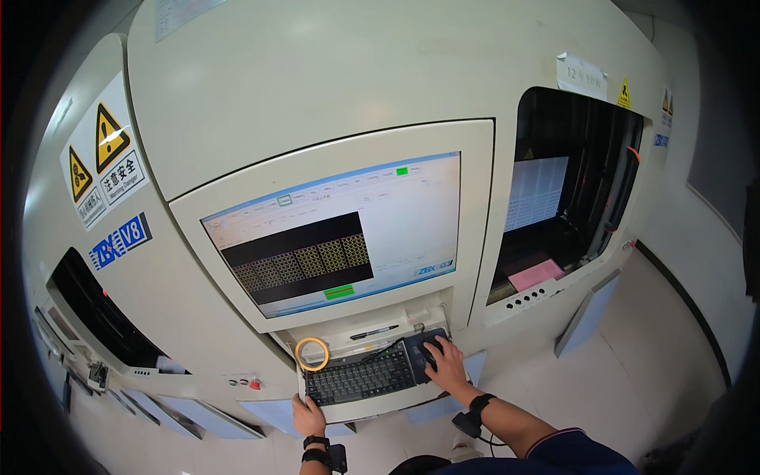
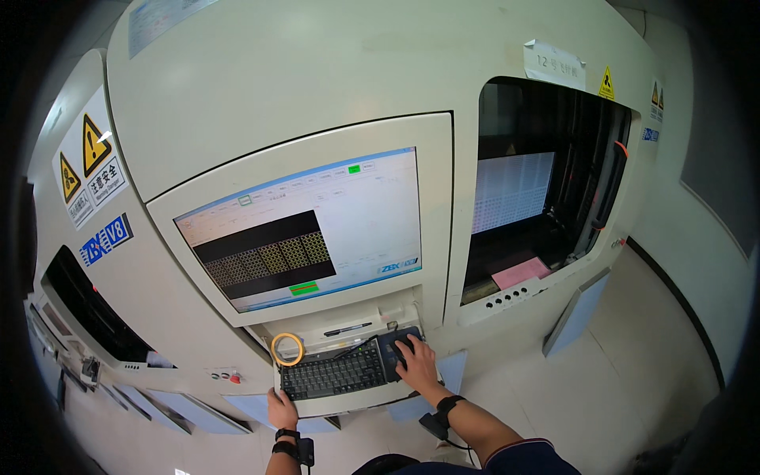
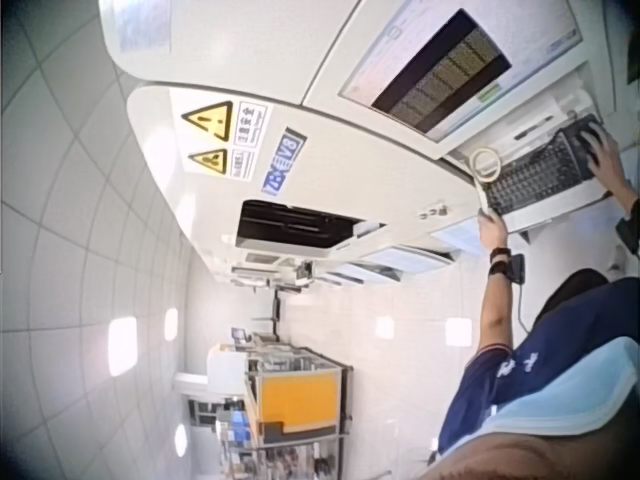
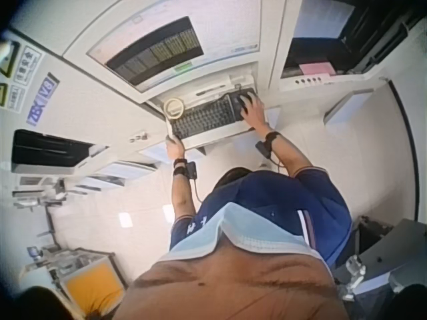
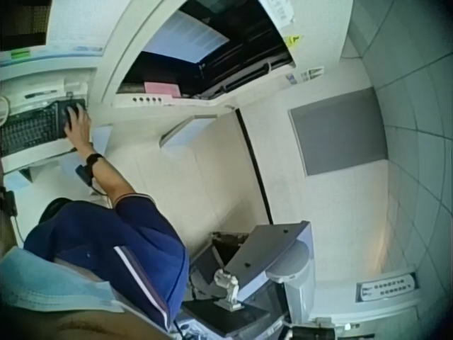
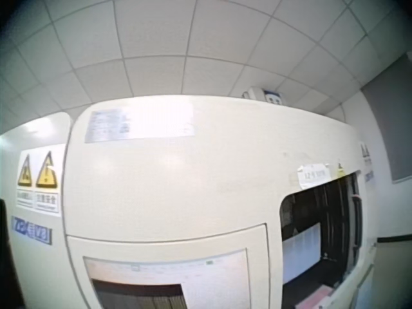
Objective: Placing a patterned panel into an inspection machine and operating the console software to run a check.
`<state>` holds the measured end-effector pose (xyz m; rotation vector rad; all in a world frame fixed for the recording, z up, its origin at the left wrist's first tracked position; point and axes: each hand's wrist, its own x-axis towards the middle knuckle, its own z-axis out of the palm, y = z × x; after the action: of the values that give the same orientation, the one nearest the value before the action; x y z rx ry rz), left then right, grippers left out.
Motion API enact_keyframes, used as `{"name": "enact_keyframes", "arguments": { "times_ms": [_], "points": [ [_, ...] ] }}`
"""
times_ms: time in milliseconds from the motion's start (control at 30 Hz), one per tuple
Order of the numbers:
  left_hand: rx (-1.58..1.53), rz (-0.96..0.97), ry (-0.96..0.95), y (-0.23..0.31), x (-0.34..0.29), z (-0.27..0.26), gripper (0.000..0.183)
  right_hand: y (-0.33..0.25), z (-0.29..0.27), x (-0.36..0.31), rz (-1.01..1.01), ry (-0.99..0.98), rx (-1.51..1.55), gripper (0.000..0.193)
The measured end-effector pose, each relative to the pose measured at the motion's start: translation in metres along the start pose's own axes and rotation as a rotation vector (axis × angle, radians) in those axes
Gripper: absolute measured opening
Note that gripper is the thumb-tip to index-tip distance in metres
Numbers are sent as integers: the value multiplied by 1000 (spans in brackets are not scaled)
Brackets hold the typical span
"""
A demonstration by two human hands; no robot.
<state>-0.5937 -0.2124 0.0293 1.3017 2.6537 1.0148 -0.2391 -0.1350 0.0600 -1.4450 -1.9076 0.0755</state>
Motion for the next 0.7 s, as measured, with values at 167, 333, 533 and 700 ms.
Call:
{"name": "enact_keyframes", "arguments": {
  "times_ms": [167,333,533,700],
  "points": [
    [4,-24,-12,1,0,-2,43,1,1,0,-2,4,-4,55],
    [4,-22,-26,-1,1,1,44,2,2,0,7,-2,8,55],
    [-55,-12,-148,-22,16,5,49,-4,-6,1,-31,8,-17,56],
    [-214,-86,-341,-47,29,10,64,-18,-8,-1,-160,-32,-41,57]
  ]
}}
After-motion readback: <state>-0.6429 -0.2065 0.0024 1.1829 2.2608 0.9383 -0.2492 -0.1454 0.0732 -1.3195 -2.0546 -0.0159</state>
